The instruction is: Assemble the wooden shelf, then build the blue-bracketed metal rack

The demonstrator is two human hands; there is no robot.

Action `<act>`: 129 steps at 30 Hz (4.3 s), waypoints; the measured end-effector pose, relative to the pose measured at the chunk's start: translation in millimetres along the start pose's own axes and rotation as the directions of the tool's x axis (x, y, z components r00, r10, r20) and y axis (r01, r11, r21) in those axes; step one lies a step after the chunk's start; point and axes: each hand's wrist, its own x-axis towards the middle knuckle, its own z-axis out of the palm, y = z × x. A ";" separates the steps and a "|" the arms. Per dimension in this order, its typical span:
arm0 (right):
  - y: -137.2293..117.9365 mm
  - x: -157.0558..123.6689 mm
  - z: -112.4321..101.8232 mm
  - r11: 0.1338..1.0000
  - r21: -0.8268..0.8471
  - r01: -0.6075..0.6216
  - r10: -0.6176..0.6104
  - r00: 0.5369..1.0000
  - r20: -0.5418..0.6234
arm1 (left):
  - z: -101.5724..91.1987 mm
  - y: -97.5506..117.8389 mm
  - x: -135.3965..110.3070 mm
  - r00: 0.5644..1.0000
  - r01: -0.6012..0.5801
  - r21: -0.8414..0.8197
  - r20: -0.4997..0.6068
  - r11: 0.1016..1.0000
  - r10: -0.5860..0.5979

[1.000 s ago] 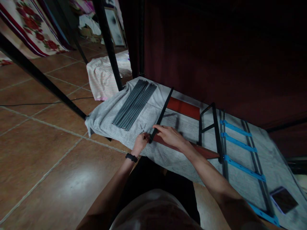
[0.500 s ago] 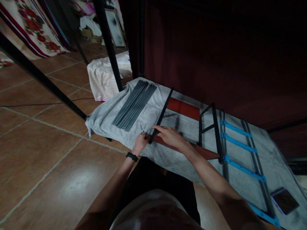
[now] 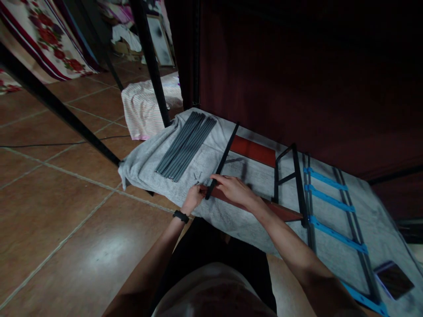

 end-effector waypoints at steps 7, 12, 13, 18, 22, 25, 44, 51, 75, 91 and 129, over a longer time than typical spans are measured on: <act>0.6 -0.1 1.5 1.000 0.004 0.009 -0.009 1.000 -0.015 | 0.5 -6.0 3.9 0.998 -0.051 0.008 -0.043 0.999 0.052; 1.3 0.0 2.7 1.000 0.020 0.024 -0.024 0.999 -0.024 | -3.8 -3.3 2.7 0.996 -0.082 0.031 0.022 0.996 0.081; 1.4 0.0 3.1 1.000 0.019 0.023 -0.023 0.999 -0.024 | -4.2 -2.4 2.6 0.997 -0.079 0.058 0.025 0.995 0.078; 3.4 0.8 6.4 1.000 0.008 0.010 -0.010 1.000 -0.016 | -2.8 -0.6 3.6 0.997 -0.074 0.181 -0.008 0.981 0.077; 3.4 1.2 7.8 1.000 0.018 0.025 -0.024 1.000 -0.019 | -1.8 -1.3 0.7 0.996 -0.082 0.185 -0.014 0.979 0.086; 0.2 0.1 7.7 1.000 0.018 0.008 -0.008 1.000 -0.016 | -5.3 -2.2 -5.8 0.993 -0.101 0.168 -0.051 0.981 0.111; -2.6 -2.9 18.7 0.977 -0.173 -0.124 0.125 0.992 -0.008 | -28.5 -0.4 6.4 0.983 0.025 0.556 -0.165 0.831 0.081; -5.6 -3.4 16.9 0.972 -0.186 -0.140 0.142 0.990 -0.001 | -40.6 29.0 -6.6 0.913 0.024 0.208 -0.402 0.978 0.063; -6.2 -5.7 24.5 0.975 -0.086 -0.206 0.202 0.978 -0.052 | -25.5 90.5 -32.2 0.966 -0.090 -0.850 -0.201 0.518 -0.161; -5.7 -8.8 26.4 0.977 0.081 -0.195 0.207 0.962 -0.177 | -27.5 84.0 -25.0 0.980 -0.084 -0.765 -0.180 0.638 -0.087; -8.4 -13.3 24.7 0.980 -0.002 -0.201 0.198 0.964 -0.175 | -26.0 80.1 -18.8 0.968 -0.132 -0.610 -0.250 0.782 -0.033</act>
